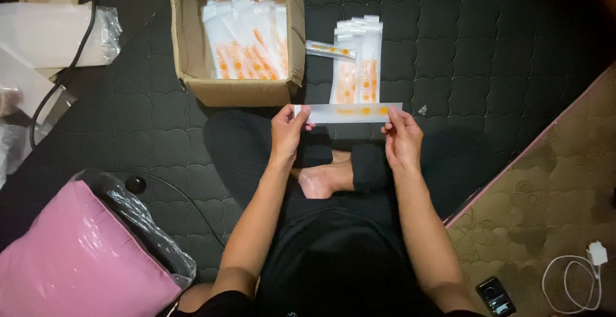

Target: The person takes small packaged items from a cardboard box, handles them individually to group them, and places some back into the box while sitting on a mattress.

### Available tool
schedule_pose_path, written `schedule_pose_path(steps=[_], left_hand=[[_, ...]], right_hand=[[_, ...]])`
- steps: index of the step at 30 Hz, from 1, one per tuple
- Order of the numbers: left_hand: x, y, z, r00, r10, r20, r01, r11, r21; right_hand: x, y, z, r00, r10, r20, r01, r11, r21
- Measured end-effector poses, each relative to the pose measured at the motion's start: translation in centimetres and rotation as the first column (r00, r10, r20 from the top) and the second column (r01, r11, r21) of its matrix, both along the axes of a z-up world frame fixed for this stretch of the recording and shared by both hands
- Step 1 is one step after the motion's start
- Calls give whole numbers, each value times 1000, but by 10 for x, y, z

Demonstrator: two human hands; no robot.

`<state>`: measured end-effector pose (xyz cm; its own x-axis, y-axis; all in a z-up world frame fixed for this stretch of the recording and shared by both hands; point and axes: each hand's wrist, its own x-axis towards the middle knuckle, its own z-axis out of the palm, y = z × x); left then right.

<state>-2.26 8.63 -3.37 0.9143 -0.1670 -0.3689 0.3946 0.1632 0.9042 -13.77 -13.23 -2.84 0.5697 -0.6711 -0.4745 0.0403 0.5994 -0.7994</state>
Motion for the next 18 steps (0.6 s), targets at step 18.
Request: schedule_pose_path(steps=[18], left_hand=[[18, -26, 62, 655, -579, 485, 390, 809, 439]], right_hand=[[28, 27, 32, 885, 405, -227, -422, 497, -758]])
